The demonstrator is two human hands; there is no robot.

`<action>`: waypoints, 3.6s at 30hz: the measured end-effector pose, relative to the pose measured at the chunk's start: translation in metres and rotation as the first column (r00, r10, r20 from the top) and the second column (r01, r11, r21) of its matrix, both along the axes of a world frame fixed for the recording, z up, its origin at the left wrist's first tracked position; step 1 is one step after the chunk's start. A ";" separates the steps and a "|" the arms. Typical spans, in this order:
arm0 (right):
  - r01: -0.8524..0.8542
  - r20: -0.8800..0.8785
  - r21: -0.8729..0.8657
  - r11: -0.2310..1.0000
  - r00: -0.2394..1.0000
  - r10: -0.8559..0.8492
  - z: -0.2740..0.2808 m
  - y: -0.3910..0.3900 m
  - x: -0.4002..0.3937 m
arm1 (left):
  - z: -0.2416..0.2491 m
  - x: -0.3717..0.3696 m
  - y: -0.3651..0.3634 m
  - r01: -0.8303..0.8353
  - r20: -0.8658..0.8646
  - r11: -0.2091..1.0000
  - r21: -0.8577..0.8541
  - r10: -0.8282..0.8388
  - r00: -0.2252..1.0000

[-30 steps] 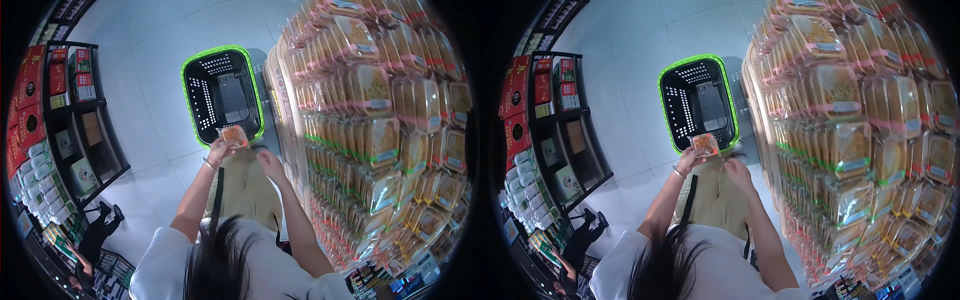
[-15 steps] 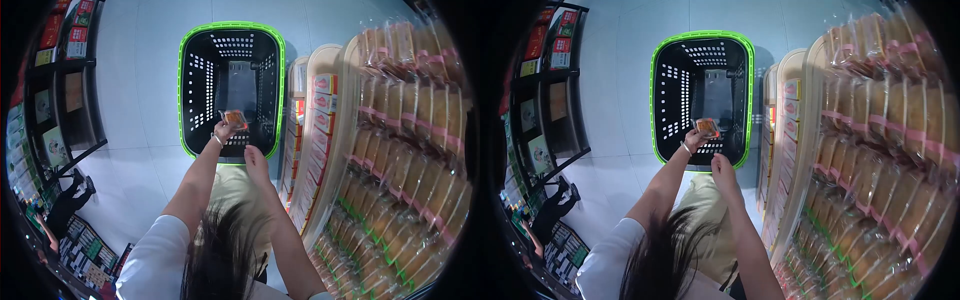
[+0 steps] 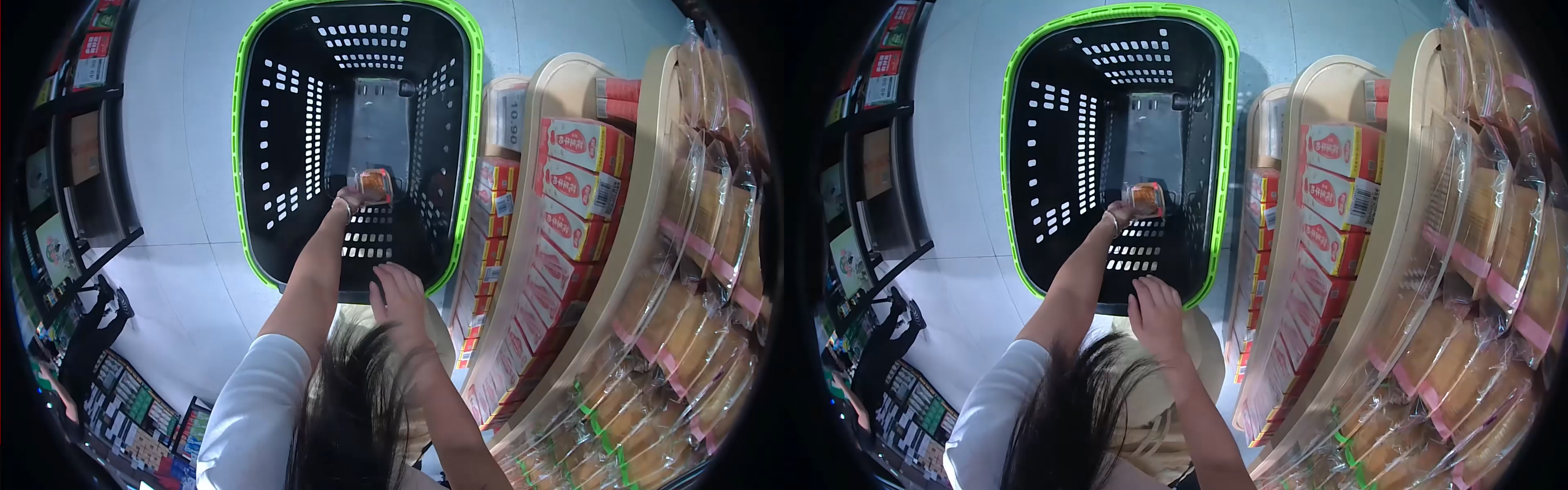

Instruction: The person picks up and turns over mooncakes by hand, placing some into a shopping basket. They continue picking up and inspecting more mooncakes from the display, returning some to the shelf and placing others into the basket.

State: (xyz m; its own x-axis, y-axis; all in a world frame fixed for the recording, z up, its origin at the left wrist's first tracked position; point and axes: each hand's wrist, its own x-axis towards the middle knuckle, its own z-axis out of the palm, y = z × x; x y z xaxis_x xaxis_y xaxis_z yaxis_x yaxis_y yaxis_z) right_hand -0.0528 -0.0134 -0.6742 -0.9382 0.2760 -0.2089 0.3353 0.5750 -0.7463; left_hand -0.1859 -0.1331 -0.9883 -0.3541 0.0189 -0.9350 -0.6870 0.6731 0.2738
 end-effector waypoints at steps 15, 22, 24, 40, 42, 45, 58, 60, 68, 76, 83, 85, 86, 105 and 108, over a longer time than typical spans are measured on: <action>0.003 0.315 -0.031 1.000 0.949 0.007 0.074 -0.005 -0.002 | 0.260 0.003 0.017 0.409 -0.307 0.913 0.012 -0.385 0.870; -0.081 0.417 -0.182 0.980 0.896 0.152 0.195 -0.010 0.047 | 0.442 0.067 0.006 0.286 -0.378 0.818 0.499 -0.091 0.921; -0.033 0.361 -0.178 0.984 0.927 0.096 0.233 -0.007 0.062 | 0.492 0.078 0.005 0.338 -0.375 0.782 0.524 -0.145 0.916; 0.323 0.091 -0.156 0.933 0.946 -0.312 0.439 0.003 0.172 | 0.807 0.067 0.173 0.542 -0.587 0.339 0.769 0.039 0.809; 0.411 0.053 -0.178 0.894 0.911 -0.408 0.477 0.004 0.172 | 0.843 0.072 0.194 0.563 -0.603 0.295 0.772 0.060 0.795; 0.483 -0.013 -0.205 0.851 0.868 -0.496 0.505 0.010 0.177 | 0.892 0.082 0.226 0.622 -0.645 0.225 0.750 0.044 0.763; 0.694 -0.054 -0.154 0.703 0.705 -0.707 0.548 0.003 0.233 | 0.943 0.080 0.367 0.659 -0.594 0.415 0.627 -0.293 0.749; 0.734 -0.025 -0.152 0.662 0.667 -0.745 0.549 0.001 0.242 | 0.942 0.082 0.371 0.652 -0.560 0.403 0.643 -0.334 0.758; 0.793 0.003 -0.140 0.594 0.600 -0.800 0.541 -0.005 0.264 | 0.925 0.082 0.386 0.580 -0.534 0.270 0.769 -0.229 0.814; 0.752 -0.035 -0.098 0.652 0.652 -0.757 0.557 0.007 0.252 | 0.950 0.101 0.361 0.532 -0.528 0.156 0.832 -0.072 0.846; 0.559 -0.318 -0.549 0.622 0.548 -0.774 0.624 0.027 0.235 | 0.975 0.167 0.242 0.515 -0.512 0.031 0.856 -0.073 0.856; 0.485 -0.350 -0.724 0.490 0.354 -0.867 0.637 0.034 0.226 | 0.974 0.190 0.213 0.433 -0.423 0.059 0.899 -0.134 0.896; 0.466 -0.396 -0.752 0.467 0.249 -0.884 0.641 0.041 0.224 | 0.981 0.203 0.201 0.401 -0.387 0.066 0.914 -0.159 0.908; 0.294 -0.286 -0.934 0.206 -0.265 -0.921 0.636 0.030 0.262 | 0.993 0.213 0.185 0.581 -0.562 -0.046 0.812 -0.329 0.759; 0.313 -0.282 -0.928 0.203 -0.232 -0.931 0.640 0.024 0.265 | 0.984 0.222 0.183 0.583 -0.582 -0.150 0.798 -0.440 0.684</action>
